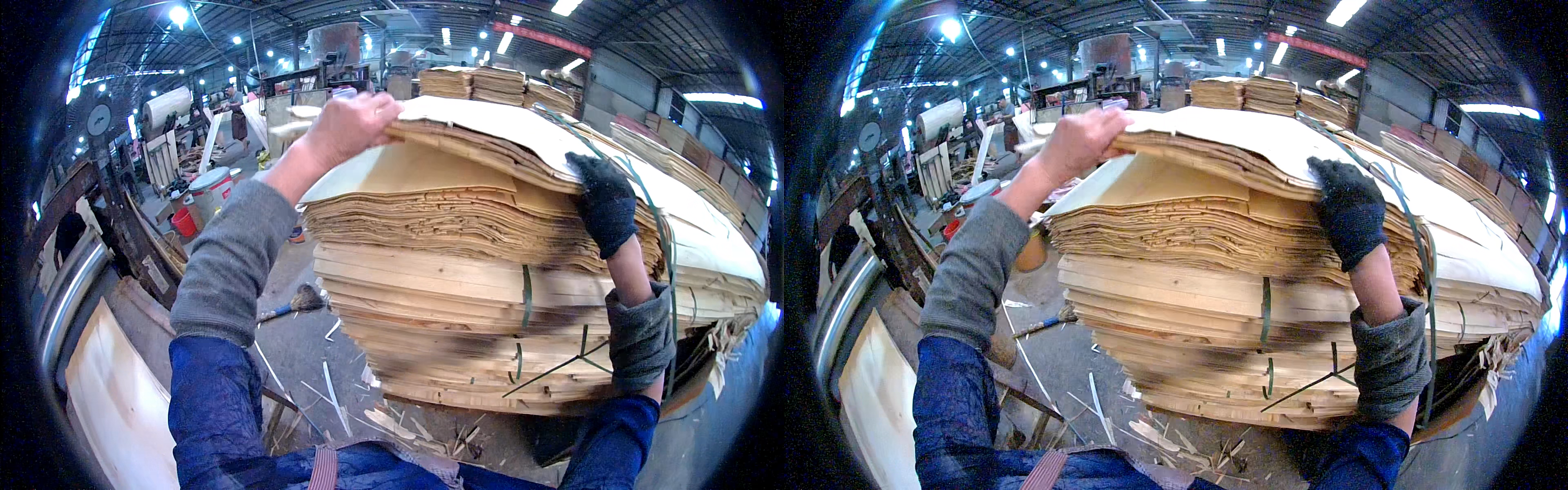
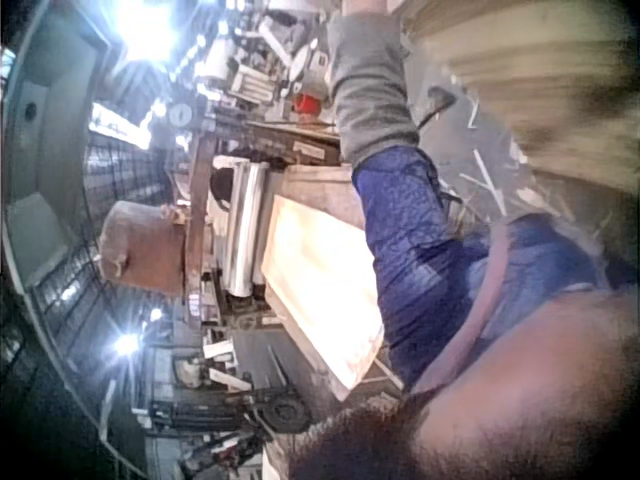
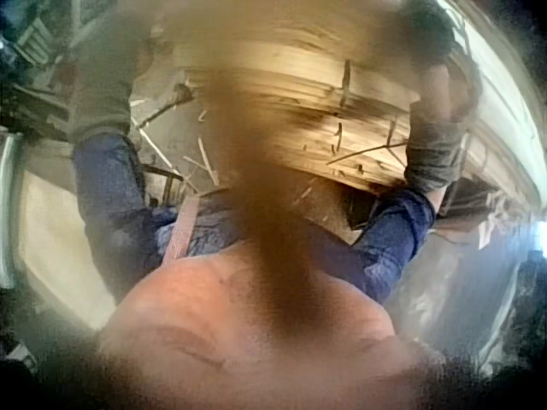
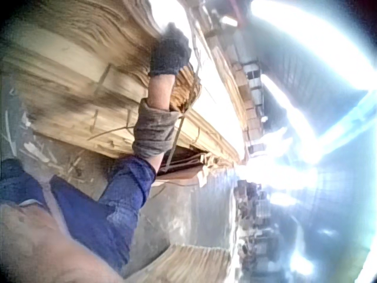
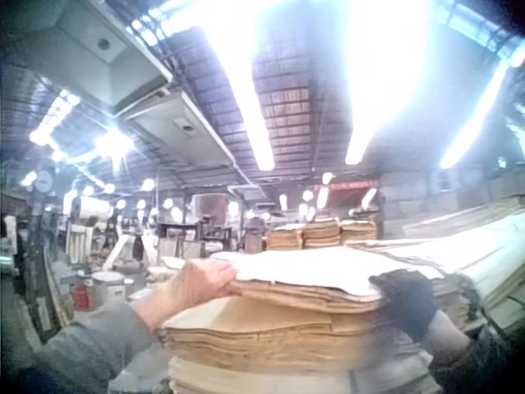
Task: The person feeds thin sheets of wood through a glue-roller machine, manually aligning and smoothing the top sheet, then retrieves a new sheet from a large stack to repeat the process.
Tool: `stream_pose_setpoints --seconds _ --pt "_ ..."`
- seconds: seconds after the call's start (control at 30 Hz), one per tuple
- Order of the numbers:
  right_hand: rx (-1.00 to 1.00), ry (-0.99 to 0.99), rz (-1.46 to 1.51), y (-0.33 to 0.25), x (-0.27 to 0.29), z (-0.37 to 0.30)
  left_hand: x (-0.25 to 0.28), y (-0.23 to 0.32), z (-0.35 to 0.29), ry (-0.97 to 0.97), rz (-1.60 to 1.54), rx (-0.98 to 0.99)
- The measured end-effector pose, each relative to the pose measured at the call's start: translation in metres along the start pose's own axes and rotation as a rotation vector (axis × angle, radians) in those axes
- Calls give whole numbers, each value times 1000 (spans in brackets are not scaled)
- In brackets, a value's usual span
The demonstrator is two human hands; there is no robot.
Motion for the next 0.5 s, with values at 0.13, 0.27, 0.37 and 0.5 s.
stream_pose_setpoints --seconds 0.13,0.27,0.37,0.5 --pt "13 -49 100 -3 -7 -17 0 30 -23 -206 -120 96" --pt "50 5 130 -6 -12 -24 -11 49 -43 -242 -191 134" --pt "4 -64 115 -8 -9 -20 3 51 -46 -286 -165 158" --pt "29 -101 40 -35 27 -37 37 61 -61 -395 -208 223"
Point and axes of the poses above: each hand's wrist, its own z-axis towards the middle knuckle, its own x-axis out of the back of the hand, y = z × x, the point moved 4 cm from there along z, towards the middle knuckle, and after that the axes turned 3 degrees about z, right-handed, at the moved point
